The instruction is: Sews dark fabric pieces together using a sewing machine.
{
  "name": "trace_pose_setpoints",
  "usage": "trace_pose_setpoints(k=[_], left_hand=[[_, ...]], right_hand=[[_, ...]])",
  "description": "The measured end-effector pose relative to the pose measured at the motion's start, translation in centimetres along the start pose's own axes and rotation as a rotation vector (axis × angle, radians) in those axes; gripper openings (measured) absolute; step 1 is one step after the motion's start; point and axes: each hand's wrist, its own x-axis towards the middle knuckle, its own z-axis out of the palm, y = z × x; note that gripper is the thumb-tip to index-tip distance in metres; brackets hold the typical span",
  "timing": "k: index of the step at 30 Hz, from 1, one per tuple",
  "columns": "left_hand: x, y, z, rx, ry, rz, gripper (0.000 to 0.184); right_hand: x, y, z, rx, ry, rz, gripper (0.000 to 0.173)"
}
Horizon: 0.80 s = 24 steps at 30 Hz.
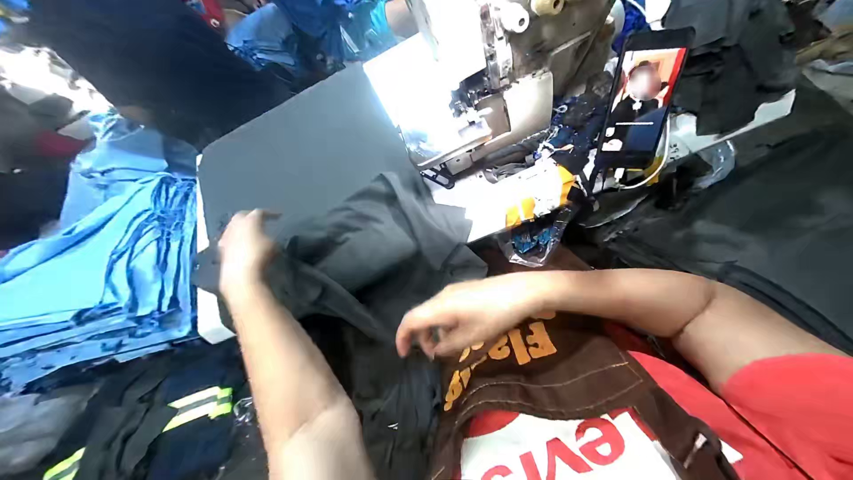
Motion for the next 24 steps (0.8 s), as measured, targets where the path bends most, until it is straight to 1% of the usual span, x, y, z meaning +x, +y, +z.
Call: trace_pose_setpoints(k=[2,4,6,8,9,11,12,15,17,18,20,22,23,24], left_hand=[[1.7,5.7,1.3,-0.106,0.009,0.300,0.036],[2.4,10.8,3.0,-0.263,-0.007,0.581,0.026],[2.0,15.0,5.0,-0.392,0.000,0.741,0.022],[1.2,17.8,7.7,-0.420,-0.004,0.846,0.020],[1.0,18.6,9.1,-0.371,-0.015,0.881,0.020],[0.4,19.4,11.6,-0.246,-0.026,0.852,0.030],[0.1,19.4,12.6,-0.242,-0.009,0.825,0.031],[0.1,18.8,14.1,-0.283,0.045,0.787,0.021],[0.2,18.2,14.6,-0.331,0.054,0.792,0.020],[0.0,17.9,14.7,-0.388,0.057,0.801,0.019],[-1.3,17.1,13.7,-0.573,0.033,0.817,0.011],[-1.8,16.7,11.8,-0.850,0.008,0.807,0.012],[-1.9,16.9,10.3,-0.983,-0.002,0.809,0.015],[-2.1,17.2,8.2,-1.088,-0.019,0.833,0.016]], right_hand=[[-1.1,1.9,-1.6,-0.122,0.143,0.044,0.025],[-2.8,4.7,-3.1,-0.343,0.300,0.067,0.020],[-4.8,7.2,-4.7,-0.513,0.421,0.148,0.016],[-6.5,8.2,-5.9,-0.518,0.545,0.304,0.017],[-6.9,8.3,-6.3,-0.504,0.637,0.375,0.020],[-6.8,9.3,-6.4,-0.557,0.805,0.432,0.020],[-6.3,10.0,-6.2,-0.622,0.843,0.426,0.020],[-3.9,12.7,-5.3,-0.812,0.860,0.370,0.022],[-2.5,14.1,-4.8,-0.874,0.895,0.286,0.016],[-2.1,14.3,-4.8,-0.862,0.891,0.249,0.013],[-2.2,14.0,-5.3,-0.761,0.848,0.234,0.011],[-3.2,12.8,-6.4,-0.534,0.830,0.267,0.016],[-3.7,11.9,-7.2,-0.388,0.874,0.254,0.016],[-4.0,11.1,-7.8,-0.258,0.958,0.206,0.013]])
